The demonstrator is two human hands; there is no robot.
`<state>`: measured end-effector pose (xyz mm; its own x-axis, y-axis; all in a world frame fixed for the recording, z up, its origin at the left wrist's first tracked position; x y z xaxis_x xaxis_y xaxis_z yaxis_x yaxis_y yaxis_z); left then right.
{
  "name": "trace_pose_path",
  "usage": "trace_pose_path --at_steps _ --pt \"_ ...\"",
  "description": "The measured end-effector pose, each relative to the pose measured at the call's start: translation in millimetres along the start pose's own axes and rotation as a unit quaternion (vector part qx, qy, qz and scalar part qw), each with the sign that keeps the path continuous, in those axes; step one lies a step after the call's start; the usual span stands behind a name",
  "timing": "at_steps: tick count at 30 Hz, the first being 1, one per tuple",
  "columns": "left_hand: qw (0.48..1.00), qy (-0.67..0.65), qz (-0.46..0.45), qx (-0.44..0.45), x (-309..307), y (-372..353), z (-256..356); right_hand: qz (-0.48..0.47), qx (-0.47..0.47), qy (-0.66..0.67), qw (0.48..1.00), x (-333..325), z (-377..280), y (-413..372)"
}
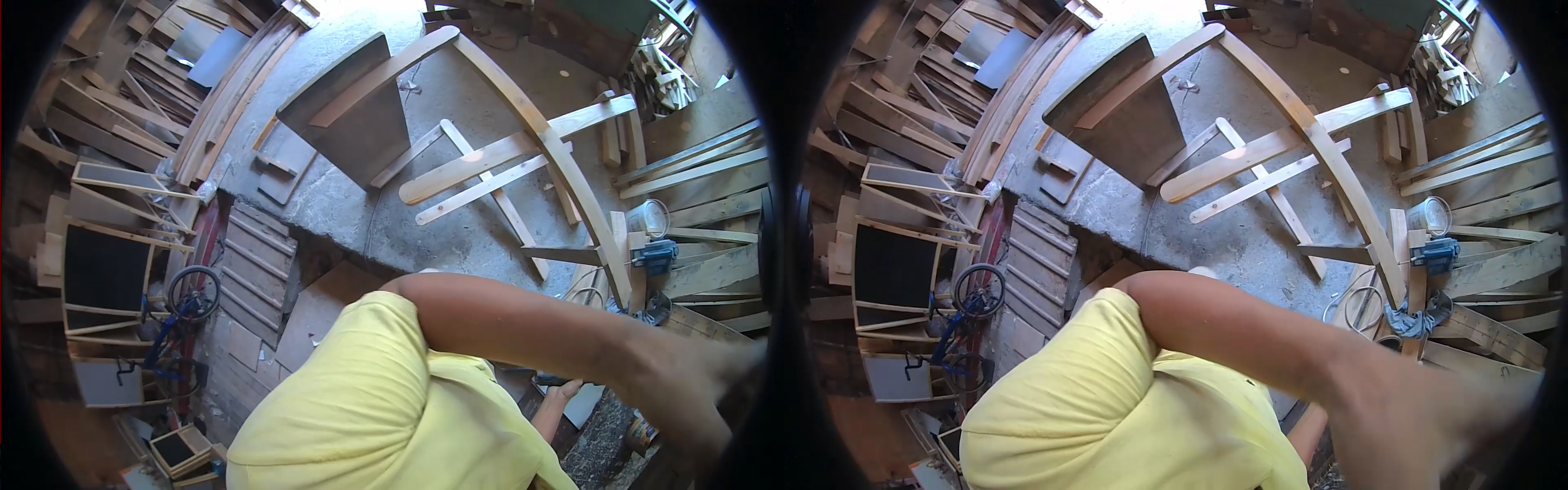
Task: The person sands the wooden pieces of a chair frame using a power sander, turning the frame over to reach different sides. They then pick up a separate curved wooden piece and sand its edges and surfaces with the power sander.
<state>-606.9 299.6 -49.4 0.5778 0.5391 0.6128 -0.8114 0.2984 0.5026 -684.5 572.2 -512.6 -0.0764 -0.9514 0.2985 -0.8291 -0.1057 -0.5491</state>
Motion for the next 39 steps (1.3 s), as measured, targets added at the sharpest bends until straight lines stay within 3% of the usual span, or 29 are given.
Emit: trace_pose_path --at_steps 3,4,5,6,7,8,9,10,11,12,14,15,16,17,18,20,21,23,24,25,26,27,29,31,33,34,39 --pt "0.987 0.115 0.106 0.034 -41.0 -42.7 25.6 -0.052 -0.023 -0.009 0.998 0.7 6.0 3.8" --pt "0.950 0.275 0.116 0.094 -74.9 -61.2 36.4 -0.076 -0.031 -0.022 0.996 -1.5 9.1 6.8" --pt "0.943 0.244 0.210 0.087 -109.0 -97.5 52.4 -0.089 -0.029 -0.021 0.995 5.5 6.7 1.6" --pt "0.914 0.290 0.240 0.151 -147.0 -139.2 77.1 -0.098 -0.028 -0.021 0.995 11.7 1.3 -11.6" --pt "0.815 0.429 0.314 0.232 -175.3 -181.4 112.4 -0.088 -0.040 -0.015 0.995 25.3 -5.0 -28.5" --pt "0.760 0.461 0.375 0.263 -202.3 -232.4 151.2 0.003 -0.077 -0.078 0.994 42.5 -11.9 -44.6" --pt "0.667 0.541 0.484 0.169 -172.3 -253.8 202.4 0.101 -0.109 -0.137 0.979 59.8 -16.0 -60.3" --pt "0.606 0.611 0.483 0.161 -179.7 -284.6 242.4 0.120 -0.120 -0.130 0.977 76.7 -18.0 -70.6" --pt "0.453 0.746 0.488 0.023 -206.0 -334.6 283.1 0.139 -0.130 -0.130 0.973 86.0 -18.8 -74.6" --pt "0.347 0.792 0.502 -0.030 -192.2 -353.8 305.6 0.154 -0.139 -0.141 0.968 108.5 -26.3 -85.1" --pt "0.181 0.845 0.493 -0.103 -220.1 -413.3 336.4 0.132 -0.151 -0.178 0.963 139.3 -39.0 -83.9" --pt "0.192 0.831 0.503 -0.141 -230.5 -435.5 343.9 0.118 -0.177 -0.205 0.955 156.6 -47.0 -79.3" --pt "0.200 0.815 0.514 -0.179 -235.5 -447.5 349.5 0.099 -0.143 -0.239 0.955 165.2 -53.1 -62.4" --pt "0.274 0.761 0.534 -0.245 -220.9 -433.0 355.1 0.058 -0.159 -0.272 0.947 197.0 -63.9 -66.3" --pt "0.343 0.698 0.547 -0.309 -205.4 -418.6 358.9 0.083 -0.194 -0.362 0.908 209.9 -65.8 -41.0" --pt "0.351 0.721 0.520 -0.293 -216.4 -430.6 357.8 0.050 -0.167 -0.407 0.897 301.6 -85.0 -75.3" --pt "0.352 0.736 0.505 -0.281 -221.2 -434.0 357.8 0.052 -0.281 -0.480 0.830 309.6 -77.4 -34.0" --pt "0.371 0.711 0.513 -0.306 -213.3 -429.0 362.9 0.039 -0.178 -0.583 0.792 385.0 -88.3 -61.1" --pt "0.384 0.679 0.527 -0.337 -212.2 -428.5 365.9 0.070 -0.286 -0.614 0.732 385.7 -65.1 -1.9" --pt "0.387 0.687 0.510 -0.344 -216.7 -430.7 367.8 0.035 -0.333 -0.613 0.715 423.2 -69.6 -25.2" --pt "0.389 0.690 0.506 -0.342 -218.5 -431.6 369.7 0.046 -0.318 -0.656 0.683 447.0 -71.3 -26.7" --pt "0.389 0.693 0.502 -0.341 -220.2 -431.6 370.4 -0.002 -0.287 -0.661 0.693 463.7 -70.7 -16.5" --pt "0.391 0.700 0.491 -0.340 -224.3 -435.4 371.7 -0.005 -0.236 -0.689 0.685 500.4 -79.2 -30.0" --pt "0.434 0.690 0.488 -0.312 -230.4 -442.0 370.3 -0.014 -0.203 -0.690 0.695 504.6 -74.7 -29.9" --pt "0.431 0.705 0.469 -0.312 -235.3 -443.2 370.8 0.055 -0.283 -0.711 0.642 508.4 -77.5 -49.7" --pt "0.424 0.714 0.457 -0.317 -236.0 -446.0 370.8 0.062 -0.276 -0.706 0.650 495.9 -76.2 -44.1" --pt "0.449 0.728 0.446 -0.263 -236.5 -450.5 367.7 0.112 -0.161 -0.716 0.670 372.7 -99.4 -16.8"
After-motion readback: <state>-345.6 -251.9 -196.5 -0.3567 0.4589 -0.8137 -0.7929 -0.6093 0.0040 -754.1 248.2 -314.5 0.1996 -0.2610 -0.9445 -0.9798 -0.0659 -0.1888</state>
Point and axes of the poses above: each hand's wrist, its own y-axis towards the middle knuckle, its own x-axis out of the palm, z = x × y, the point moved 2 cm from there along y, towards the middle knuckle, and after that the axes turned 13 degrees about -y, right-handed, at the moved point
